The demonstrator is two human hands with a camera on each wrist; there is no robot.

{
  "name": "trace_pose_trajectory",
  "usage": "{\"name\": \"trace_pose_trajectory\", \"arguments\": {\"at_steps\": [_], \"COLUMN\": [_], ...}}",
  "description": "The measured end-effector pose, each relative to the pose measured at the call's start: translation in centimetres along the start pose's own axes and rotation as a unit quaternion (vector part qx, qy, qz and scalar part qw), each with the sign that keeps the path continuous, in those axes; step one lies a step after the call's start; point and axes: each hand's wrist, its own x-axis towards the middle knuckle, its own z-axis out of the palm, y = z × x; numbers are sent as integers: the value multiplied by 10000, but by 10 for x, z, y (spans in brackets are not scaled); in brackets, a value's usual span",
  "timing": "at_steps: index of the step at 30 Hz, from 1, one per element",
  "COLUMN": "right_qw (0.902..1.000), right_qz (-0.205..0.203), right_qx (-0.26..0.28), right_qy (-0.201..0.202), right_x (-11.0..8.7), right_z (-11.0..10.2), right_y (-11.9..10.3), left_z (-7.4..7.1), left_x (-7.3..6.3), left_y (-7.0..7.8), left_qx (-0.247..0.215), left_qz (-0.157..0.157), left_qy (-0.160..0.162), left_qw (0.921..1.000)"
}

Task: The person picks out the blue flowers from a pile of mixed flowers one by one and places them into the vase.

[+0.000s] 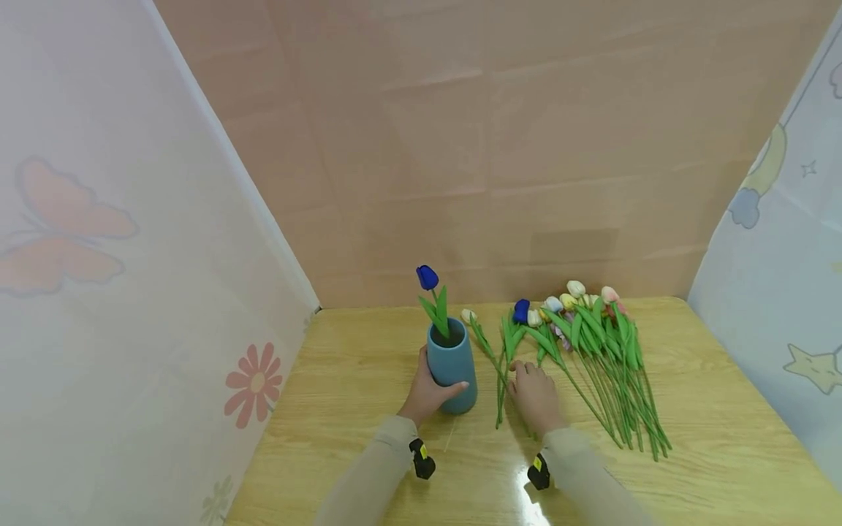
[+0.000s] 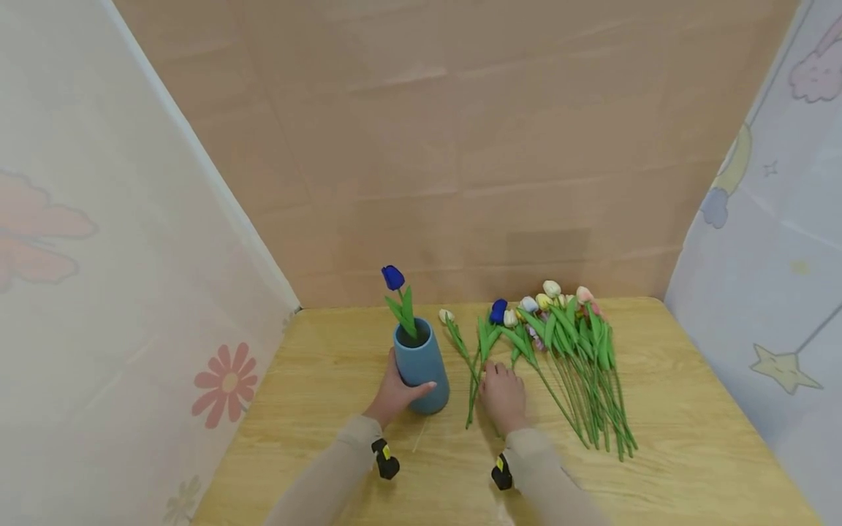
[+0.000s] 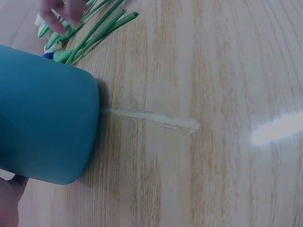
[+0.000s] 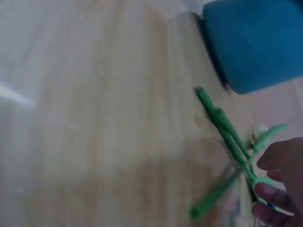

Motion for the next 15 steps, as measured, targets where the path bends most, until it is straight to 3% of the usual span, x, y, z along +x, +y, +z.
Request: {"name": "trace_pose_trajectory", "arguments": {"at_steps": [4, 9, 15], "right_qw": [9994, 9999, 9956], "right_qz": [185, 134, 411], "right_qx": [-58, 49, 837], "right_qy": [-300, -61, -105], "right_x": [-7, -13, -13], "right_z": [14, 21, 15], "right_y": [-5, -9, -10], "left_z": [0, -1, 1], "left_x": [0, 2, 0], "left_y": [-1, -3, 0], "left_qx": [-41, -49, 22], "left_qz": [22, 67, 11], "left_qy": [10, 21, 5], "left_qw": [10000, 10000, 10000]}}
